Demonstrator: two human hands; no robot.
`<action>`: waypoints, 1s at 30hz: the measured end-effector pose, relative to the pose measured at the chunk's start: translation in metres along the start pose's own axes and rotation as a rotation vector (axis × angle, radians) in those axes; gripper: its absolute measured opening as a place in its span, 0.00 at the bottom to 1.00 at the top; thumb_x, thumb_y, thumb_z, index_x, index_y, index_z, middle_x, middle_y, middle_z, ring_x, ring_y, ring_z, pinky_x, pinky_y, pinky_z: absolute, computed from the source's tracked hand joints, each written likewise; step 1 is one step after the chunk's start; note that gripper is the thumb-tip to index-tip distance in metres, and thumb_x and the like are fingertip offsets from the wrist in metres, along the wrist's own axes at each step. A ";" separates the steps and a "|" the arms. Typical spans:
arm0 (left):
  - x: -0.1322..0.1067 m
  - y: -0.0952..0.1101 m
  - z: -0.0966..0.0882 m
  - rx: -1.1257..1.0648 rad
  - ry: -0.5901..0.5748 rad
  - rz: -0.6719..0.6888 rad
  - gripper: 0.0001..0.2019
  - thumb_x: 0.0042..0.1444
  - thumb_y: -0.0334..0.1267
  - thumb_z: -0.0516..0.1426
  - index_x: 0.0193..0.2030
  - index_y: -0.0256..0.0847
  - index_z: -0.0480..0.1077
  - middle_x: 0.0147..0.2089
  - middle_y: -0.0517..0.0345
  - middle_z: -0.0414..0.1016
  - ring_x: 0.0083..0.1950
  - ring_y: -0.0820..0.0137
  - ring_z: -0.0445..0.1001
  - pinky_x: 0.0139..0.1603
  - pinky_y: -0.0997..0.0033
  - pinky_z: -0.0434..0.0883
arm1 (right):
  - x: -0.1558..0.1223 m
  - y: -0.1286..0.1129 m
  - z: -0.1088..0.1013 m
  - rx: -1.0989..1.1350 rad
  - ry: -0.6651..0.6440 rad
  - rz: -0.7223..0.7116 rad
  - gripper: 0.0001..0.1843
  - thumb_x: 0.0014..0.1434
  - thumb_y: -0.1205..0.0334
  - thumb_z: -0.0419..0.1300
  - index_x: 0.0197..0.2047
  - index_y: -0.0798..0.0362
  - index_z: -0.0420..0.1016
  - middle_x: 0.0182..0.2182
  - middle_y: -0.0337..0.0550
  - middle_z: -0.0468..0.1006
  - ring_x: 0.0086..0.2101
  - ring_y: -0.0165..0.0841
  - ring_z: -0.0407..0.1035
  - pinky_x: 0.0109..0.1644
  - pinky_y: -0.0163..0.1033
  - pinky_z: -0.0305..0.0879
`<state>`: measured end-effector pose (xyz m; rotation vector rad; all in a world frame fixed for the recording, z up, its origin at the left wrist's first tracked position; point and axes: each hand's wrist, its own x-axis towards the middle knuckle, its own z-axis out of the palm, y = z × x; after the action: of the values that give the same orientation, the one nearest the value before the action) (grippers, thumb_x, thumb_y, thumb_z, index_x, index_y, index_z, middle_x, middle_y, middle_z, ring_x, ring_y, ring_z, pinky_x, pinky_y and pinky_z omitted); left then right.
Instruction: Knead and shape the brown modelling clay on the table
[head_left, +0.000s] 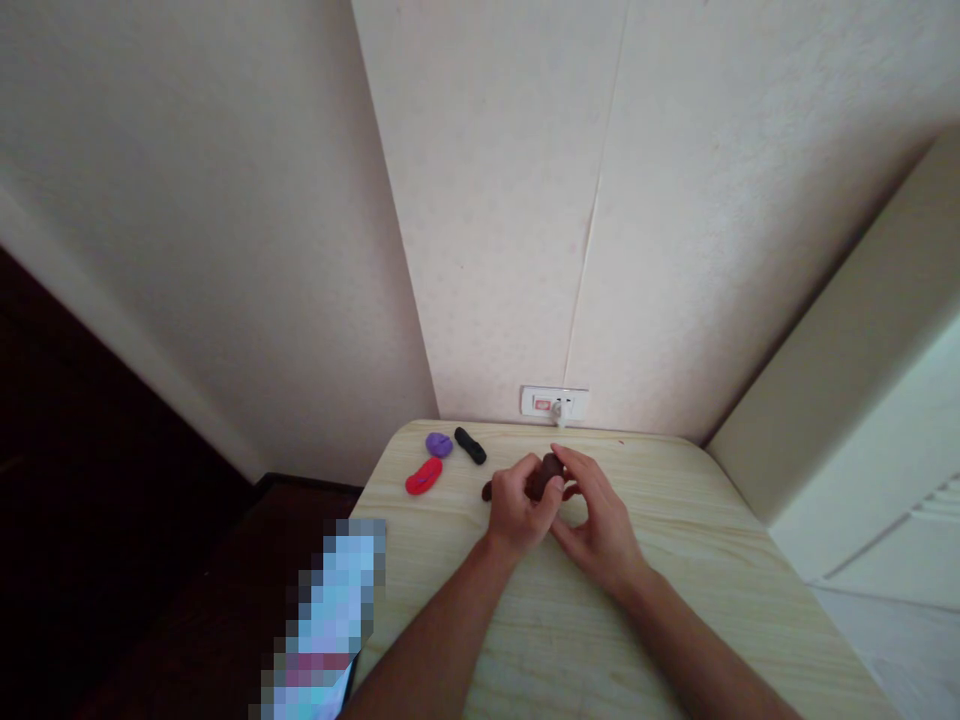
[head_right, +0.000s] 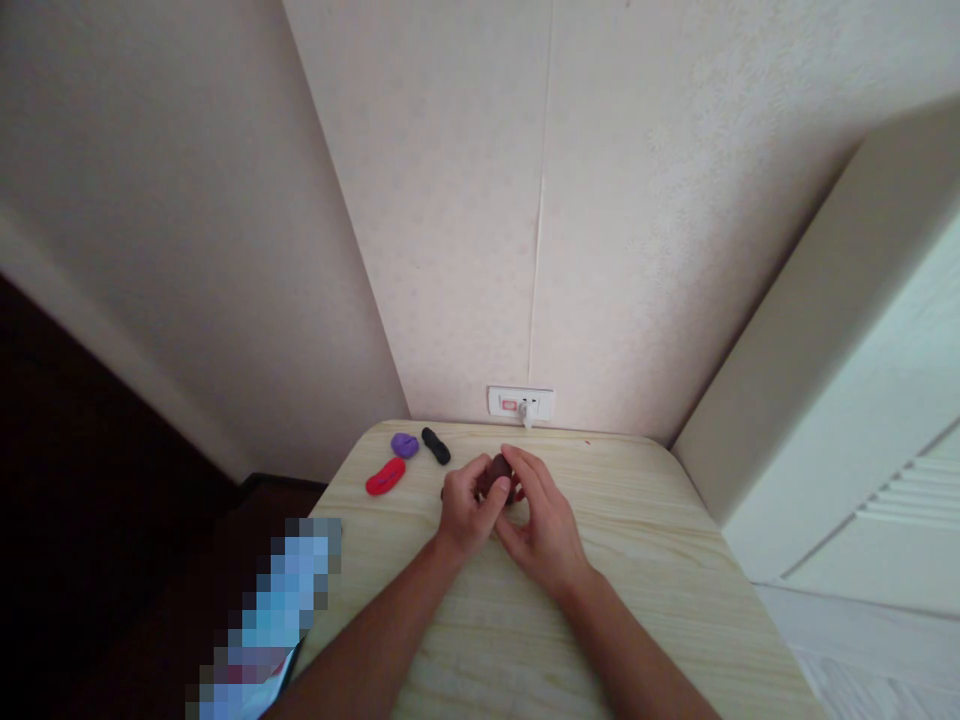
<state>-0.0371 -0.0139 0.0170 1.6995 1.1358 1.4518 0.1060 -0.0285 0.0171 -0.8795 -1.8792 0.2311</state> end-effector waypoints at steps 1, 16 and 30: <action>0.000 0.000 0.001 0.006 -0.007 0.001 0.18 0.58 0.48 0.60 0.25 0.43 0.60 0.20 0.64 0.62 0.22 0.74 0.61 0.25 0.72 0.56 | 0.000 0.001 0.000 -0.015 0.003 -0.018 0.37 0.62 0.66 0.63 0.73 0.46 0.59 0.61 0.56 0.73 0.57 0.47 0.73 0.54 0.52 0.79; 0.003 0.012 -0.001 -0.244 -0.104 0.020 0.16 0.66 0.50 0.55 0.40 0.38 0.73 0.31 0.55 0.74 0.30 0.69 0.72 0.30 0.72 0.66 | 0.001 -0.003 -0.003 0.051 -0.025 0.080 0.34 0.63 0.68 0.62 0.70 0.45 0.61 0.63 0.52 0.74 0.56 0.43 0.73 0.60 0.53 0.74; 0.002 0.000 0.001 -0.250 -0.136 0.012 0.17 0.66 0.52 0.55 0.40 0.38 0.71 0.28 0.59 0.72 0.28 0.70 0.71 0.29 0.72 0.65 | 0.004 0.002 -0.007 0.023 -0.006 -0.041 0.33 0.64 0.64 0.66 0.70 0.41 0.66 0.59 0.49 0.79 0.56 0.43 0.74 0.59 0.51 0.75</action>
<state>-0.0356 -0.0123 0.0174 1.6037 0.8360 1.3982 0.1114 -0.0262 0.0221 -0.8250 -1.8946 0.2303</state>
